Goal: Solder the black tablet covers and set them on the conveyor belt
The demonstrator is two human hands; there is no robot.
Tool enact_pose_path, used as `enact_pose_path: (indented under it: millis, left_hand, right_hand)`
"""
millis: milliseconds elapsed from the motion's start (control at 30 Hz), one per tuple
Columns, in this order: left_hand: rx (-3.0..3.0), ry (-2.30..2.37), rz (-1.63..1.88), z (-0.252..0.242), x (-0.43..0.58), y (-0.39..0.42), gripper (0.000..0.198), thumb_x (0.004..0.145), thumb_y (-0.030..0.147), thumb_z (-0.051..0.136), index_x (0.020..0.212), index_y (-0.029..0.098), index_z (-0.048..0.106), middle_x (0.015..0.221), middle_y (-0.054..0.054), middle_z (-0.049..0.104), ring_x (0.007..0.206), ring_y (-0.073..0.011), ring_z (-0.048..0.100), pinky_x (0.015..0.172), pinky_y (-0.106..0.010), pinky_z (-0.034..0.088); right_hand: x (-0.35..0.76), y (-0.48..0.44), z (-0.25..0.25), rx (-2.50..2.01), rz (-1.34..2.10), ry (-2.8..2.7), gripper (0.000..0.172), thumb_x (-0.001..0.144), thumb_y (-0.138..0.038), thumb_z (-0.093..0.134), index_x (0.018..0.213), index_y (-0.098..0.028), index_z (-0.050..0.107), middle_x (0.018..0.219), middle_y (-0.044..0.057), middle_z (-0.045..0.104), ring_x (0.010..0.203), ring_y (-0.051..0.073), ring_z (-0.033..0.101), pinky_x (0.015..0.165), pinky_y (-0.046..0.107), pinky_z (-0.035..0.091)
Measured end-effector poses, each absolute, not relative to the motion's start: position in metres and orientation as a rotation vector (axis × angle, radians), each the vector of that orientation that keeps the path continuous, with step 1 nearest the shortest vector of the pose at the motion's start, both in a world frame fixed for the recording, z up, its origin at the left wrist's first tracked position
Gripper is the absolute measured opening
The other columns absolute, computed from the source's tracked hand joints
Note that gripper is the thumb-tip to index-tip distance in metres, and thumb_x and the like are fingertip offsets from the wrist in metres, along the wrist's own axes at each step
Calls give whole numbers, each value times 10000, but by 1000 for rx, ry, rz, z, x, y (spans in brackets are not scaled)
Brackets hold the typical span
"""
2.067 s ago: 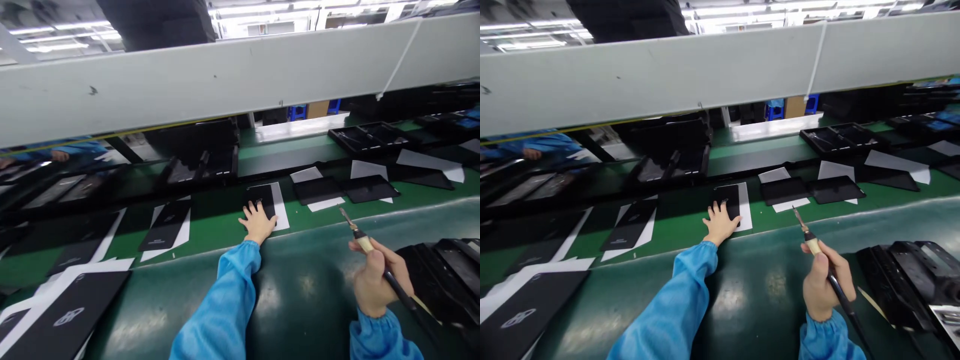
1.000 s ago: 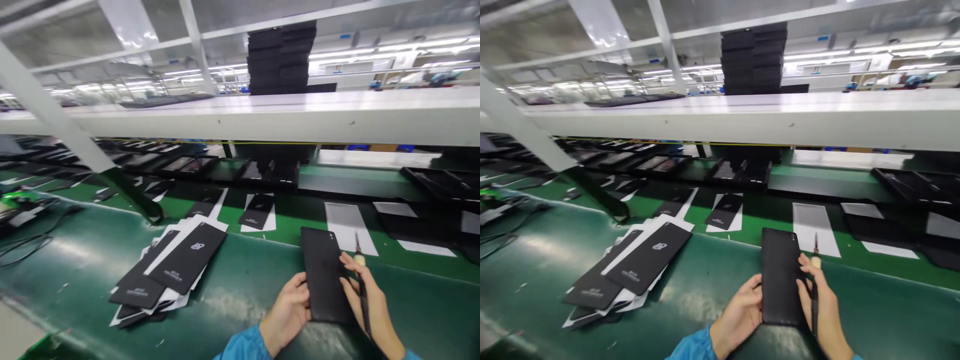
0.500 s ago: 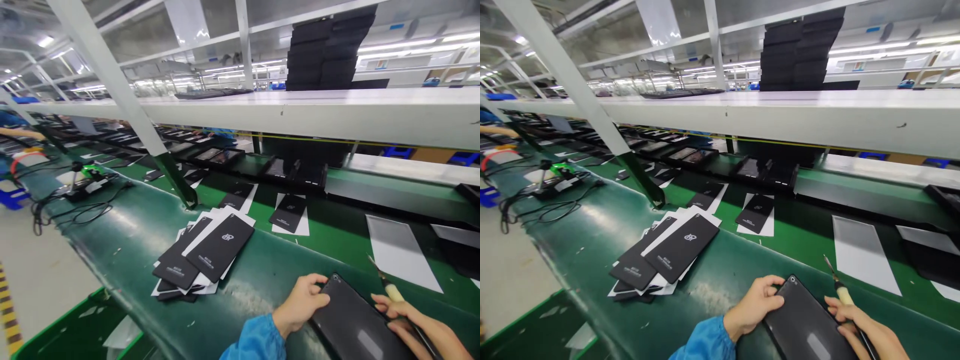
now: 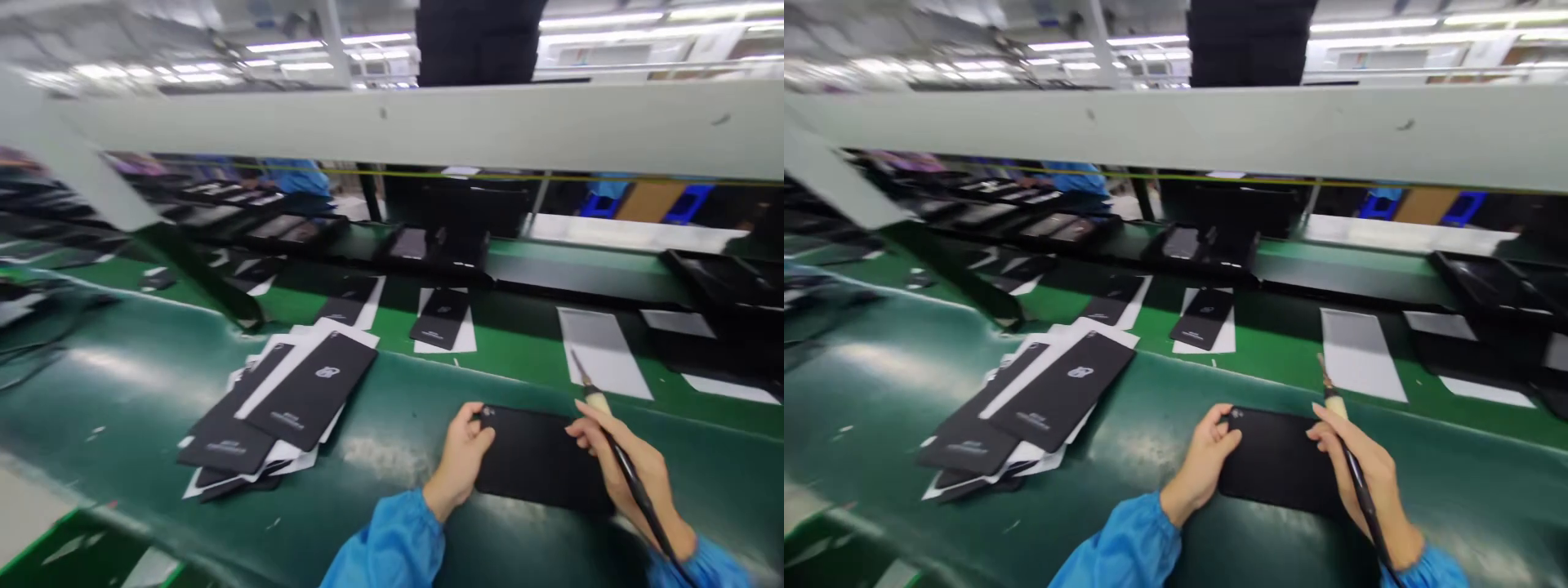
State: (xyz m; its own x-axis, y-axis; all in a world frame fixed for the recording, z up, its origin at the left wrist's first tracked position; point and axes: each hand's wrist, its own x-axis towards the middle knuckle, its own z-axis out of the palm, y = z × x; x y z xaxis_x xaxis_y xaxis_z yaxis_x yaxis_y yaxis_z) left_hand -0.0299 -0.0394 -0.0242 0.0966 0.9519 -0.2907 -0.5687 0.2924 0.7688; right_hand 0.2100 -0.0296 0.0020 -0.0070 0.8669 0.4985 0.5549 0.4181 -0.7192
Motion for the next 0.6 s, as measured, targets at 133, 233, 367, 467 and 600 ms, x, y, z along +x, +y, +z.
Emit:
enact_pose_path:
  millis: [133, 233, 367, 467, 600]
  left_hand:
    - [547, 908, 1190, -14, -31, -39, 440, 659, 341, 851, 951, 206, 551, 705, 13, 709, 619, -169, 686, 657, -269, 522]
    - [537, 910, 1174, -9, -29, -41, 408, 672, 331, 840, 933, 207, 552, 699, 10, 711, 628, -178, 695, 643, -266, 522]
    - [531, 897, 1155, -11, -24, -45, 386, 694, 298, 824, 943, 204, 544, 716, 9, 723, 609, -160, 688, 641, -262, 531]
    - [528, 916, 1133, -16, -21, -47, 377, 710, 294, 811, 947, 206, 532, 705, 16, 722, 575, -145, 672, 613, -251, 530]
    - [528, 913, 1120, -19, -19, -47, 379, 716, 285, 809, 947, 211, 518, 716, 17, 725, 566, -140, 670, 596, -244, 528]
  right_hand:
    - [209, -43, 11, -1176, 722, -1390, 443, 950, -506, 591, 1216, -165, 686, 724, 46, 716, 526, 143, 619, 479, 269, 536]
    - [204, -50, 4, -1090, 862, -1085, 425, 956, -536, 567, 1103, -153, 679, 688, 56, 697, 514, 151, 616, 424, 249, 475]
    - [194, -65, -4, -1103, 999, -1061, 241, 944, -386, 631, 1080, -187, 629, 780, 72, 744, 592, 184, 688, 485, 280, 535]
    - [194, -78, -3, -1159, 908, -1312, 182, 935, -319, 649, 1071, -202, 676, 816, 69, 768, 638, 192, 722, 550, 299, 586]
    - [198, -82, 6, -1158, 615, -1691, 137, 909, -288, 675, 1010, -235, 750, 865, 47, 782, 740, 198, 756, 678, 304, 631]
